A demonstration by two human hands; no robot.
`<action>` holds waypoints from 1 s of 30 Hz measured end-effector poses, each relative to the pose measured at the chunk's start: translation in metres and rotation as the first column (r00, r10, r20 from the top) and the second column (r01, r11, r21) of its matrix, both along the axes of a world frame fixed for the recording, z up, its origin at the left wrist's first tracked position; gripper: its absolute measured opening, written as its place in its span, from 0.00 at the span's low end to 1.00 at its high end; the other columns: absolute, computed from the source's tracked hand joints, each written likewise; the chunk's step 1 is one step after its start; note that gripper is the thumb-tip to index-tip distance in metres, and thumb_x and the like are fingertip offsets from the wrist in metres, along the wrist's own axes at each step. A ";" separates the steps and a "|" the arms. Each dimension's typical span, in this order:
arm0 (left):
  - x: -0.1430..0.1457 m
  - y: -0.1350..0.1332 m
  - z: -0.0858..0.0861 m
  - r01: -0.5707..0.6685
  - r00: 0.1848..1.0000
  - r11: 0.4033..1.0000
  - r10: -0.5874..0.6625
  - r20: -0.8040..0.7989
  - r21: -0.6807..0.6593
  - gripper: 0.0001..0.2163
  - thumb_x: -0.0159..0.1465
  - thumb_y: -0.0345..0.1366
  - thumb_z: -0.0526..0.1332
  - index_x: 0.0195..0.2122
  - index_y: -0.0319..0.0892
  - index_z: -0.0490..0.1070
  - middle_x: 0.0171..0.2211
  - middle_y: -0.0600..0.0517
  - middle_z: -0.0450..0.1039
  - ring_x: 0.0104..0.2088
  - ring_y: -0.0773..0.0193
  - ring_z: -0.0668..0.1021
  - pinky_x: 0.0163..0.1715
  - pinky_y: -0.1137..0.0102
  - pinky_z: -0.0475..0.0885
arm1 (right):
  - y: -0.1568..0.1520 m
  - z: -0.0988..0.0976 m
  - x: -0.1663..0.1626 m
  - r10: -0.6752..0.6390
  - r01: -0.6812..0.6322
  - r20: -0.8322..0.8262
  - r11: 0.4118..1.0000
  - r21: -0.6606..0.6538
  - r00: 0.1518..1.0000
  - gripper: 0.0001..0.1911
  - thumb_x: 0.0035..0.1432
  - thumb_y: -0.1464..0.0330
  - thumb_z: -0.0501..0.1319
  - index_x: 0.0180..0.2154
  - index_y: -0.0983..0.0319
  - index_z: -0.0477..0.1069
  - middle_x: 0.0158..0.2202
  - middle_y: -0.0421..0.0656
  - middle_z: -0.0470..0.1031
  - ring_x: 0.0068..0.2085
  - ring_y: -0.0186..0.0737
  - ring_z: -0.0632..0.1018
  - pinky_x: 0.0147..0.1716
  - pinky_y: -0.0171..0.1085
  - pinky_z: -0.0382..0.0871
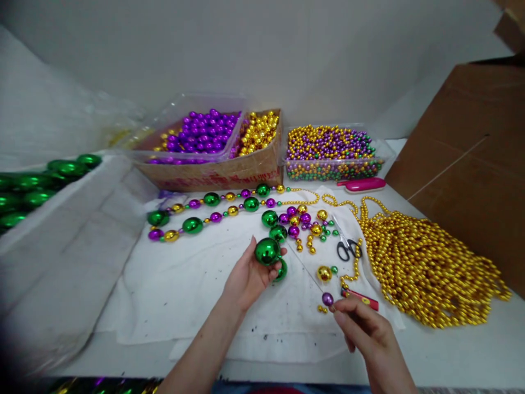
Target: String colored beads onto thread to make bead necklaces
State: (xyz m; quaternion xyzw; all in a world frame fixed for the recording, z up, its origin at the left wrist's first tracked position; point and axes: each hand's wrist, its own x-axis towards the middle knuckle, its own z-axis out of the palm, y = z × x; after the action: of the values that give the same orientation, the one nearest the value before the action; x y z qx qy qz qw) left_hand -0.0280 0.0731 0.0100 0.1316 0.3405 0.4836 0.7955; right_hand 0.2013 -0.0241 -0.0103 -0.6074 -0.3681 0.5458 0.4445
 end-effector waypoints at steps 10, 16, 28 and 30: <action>-0.013 0.010 -0.005 -0.082 0.993 0.996 0.086 0.084 -0.044 0.19 0.64 0.48 0.53 0.38 0.34 0.69 0.33 0.44 0.73 0.23 0.67 0.72 0.17 0.76 0.65 | -0.002 0.014 0.010 0.209 -0.266 0.376 0.958 0.107 0.903 0.12 0.52 0.57 0.62 0.32 0.57 0.78 0.36 0.43 0.76 0.39 0.43 0.75 0.33 0.30 0.70; -0.014 0.012 -0.004 -0.110 0.990 0.993 0.113 0.081 -0.040 0.20 0.63 0.49 0.52 0.35 0.34 0.69 0.33 0.42 0.73 0.22 0.67 0.71 0.15 0.76 0.62 | -0.005 0.006 0.012 0.188 -0.264 0.435 0.957 0.120 0.881 0.13 0.54 0.57 0.60 0.34 0.57 0.77 0.40 0.43 0.76 0.42 0.44 0.74 0.34 0.29 0.69; -0.005 0.006 -0.005 -0.099 0.994 0.994 0.101 0.050 -0.050 0.24 0.61 0.55 0.53 0.37 0.34 0.70 0.32 0.44 0.73 0.21 0.70 0.69 0.14 0.77 0.58 | -0.005 0.018 -0.008 0.088 -0.134 0.317 0.983 0.126 0.944 0.11 0.49 0.57 0.64 0.29 0.58 0.78 0.33 0.44 0.76 0.39 0.46 0.74 0.29 0.32 0.67; -0.001 0.003 -0.006 -0.109 0.993 0.993 0.110 0.034 -0.044 0.26 0.60 0.56 0.53 0.38 0.34 0.70 0.32 0.45 0.72 0.20 0.71 0.68 0.14 0.77 0.58 | -0.004 0.017 -0.011 0.121 -0.173 0.335 0.976 0.129 0.934 0.11 0.47 0.57 0.64 0.28 0.57 0.78 0.31 0.43 0.76 0.36 0.45 0.75 0.26 0.31 0.66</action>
State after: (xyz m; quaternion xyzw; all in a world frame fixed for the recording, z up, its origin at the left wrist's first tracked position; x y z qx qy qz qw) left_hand -0.0292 0.0766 0.0044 0.0869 0.3426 0.5216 0.7765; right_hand 0.1903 -0.0279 0.0072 -0.6229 -0.5226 0.4395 0.3817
